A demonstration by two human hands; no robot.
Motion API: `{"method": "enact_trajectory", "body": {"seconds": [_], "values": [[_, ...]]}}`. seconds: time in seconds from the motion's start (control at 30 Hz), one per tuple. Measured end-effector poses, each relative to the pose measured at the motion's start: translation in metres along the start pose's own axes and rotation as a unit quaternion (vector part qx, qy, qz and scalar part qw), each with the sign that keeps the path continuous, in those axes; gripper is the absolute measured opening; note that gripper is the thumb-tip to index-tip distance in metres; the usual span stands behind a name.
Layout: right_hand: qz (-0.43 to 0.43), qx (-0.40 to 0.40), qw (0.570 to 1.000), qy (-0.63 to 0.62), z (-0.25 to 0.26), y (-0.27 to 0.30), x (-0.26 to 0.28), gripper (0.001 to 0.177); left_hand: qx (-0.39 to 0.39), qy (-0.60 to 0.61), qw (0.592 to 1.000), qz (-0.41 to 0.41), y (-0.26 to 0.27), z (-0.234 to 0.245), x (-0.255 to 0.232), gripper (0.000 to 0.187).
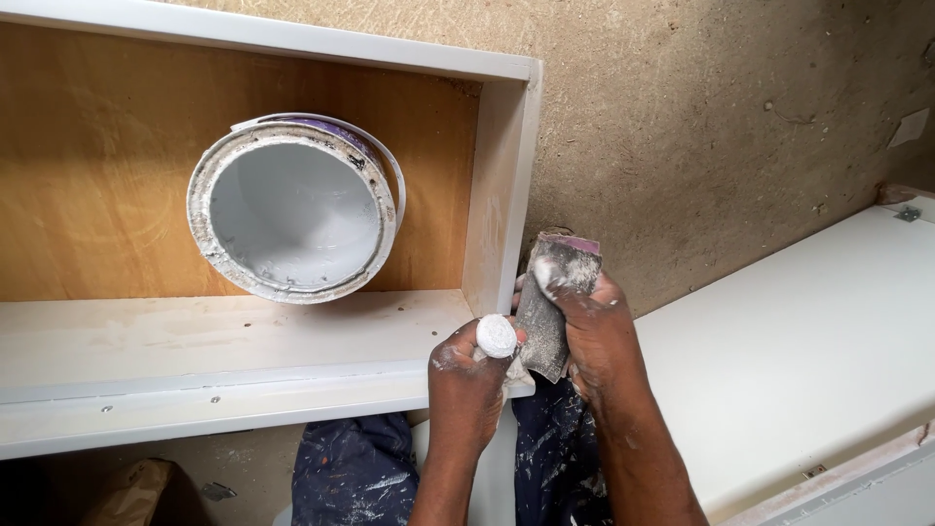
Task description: The person applies white putty to the edges and corners of a wooden cabinet using a putty knife and a cloth. They repeatedly smooth the surface and wipe away excess material from the tool and the cabinet.
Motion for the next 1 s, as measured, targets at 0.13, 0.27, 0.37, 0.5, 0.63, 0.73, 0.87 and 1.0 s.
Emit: {"method": "enact_trajectory", "body": {"seconds": [0.13, 0.27, 0.37, 0.5, 0.63, 0.73, 0.87, 1.0], "values": [[-0.025, -0.017, 0.999, -0.024, 0.002, -0.011, -0.01, 0.02, 0.014, 0.016, 0.999, -0.029, 0.002, -0.005, -0.004, 0.023], [0.08, -0.089, 0.989, 0.085, 0.006, -0.03, -0.003, 0.022, -0.017, -0.07, 0.995, -0.073, 0.003, 0.004, -0.019, 0.025], [0.104, -0.142, 0.97, 0.167, 0.004, -0.046, -0.008, 0.02, -0.065, -0.098, 0.989, -0.089, 0.003, 0.017, -0.032, 0.027], [0.188, -0.18, 0.945, 0.2, -0.016, -0.045, 0.016, 0.036, -0.092, -0.102, 0.988, -0.073, 0.006, 0.025, -0.036, 0.029], [0.174, -0.187, 0.951, 0.173, -0.015, -0.046, -0.001, 0.018, -0.096, -0.051, 0.992, -0.058, 0.007, 0.025, -0.035, 0.027], [0.219, -0.203, 0.936, 0.188, -0.013, -0.05, -0.001, 0.013, -0.107, -0.056, 0.99, -0.07, 0.008, 0.029, -0.037, 0.028], [0.256, -0.185, 0.933, 0.174, -0.02, -0.045, 0.005, 0.015, -0.114, -0.067, 0.988, -0.08, 0.009, 0.037, -0.039, 0.025], [0.301, -0.201, 0.913, 0.19, -0.016, -0.033, -0.004, 0.014, -0.122, -0.065, 0.989, -0.055, 0.01, 0.038, -0.039, 0.024]]}}
Point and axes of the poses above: each hand's wrist, its own y-axis away from the middle knuckle, its own z-axis out of the back of the hand, x = y × z, the point moved 9 cm from there along -y, towards the middle knuckle, and after that the axes turned 10 degrees about -z, right-handed, at the moved point
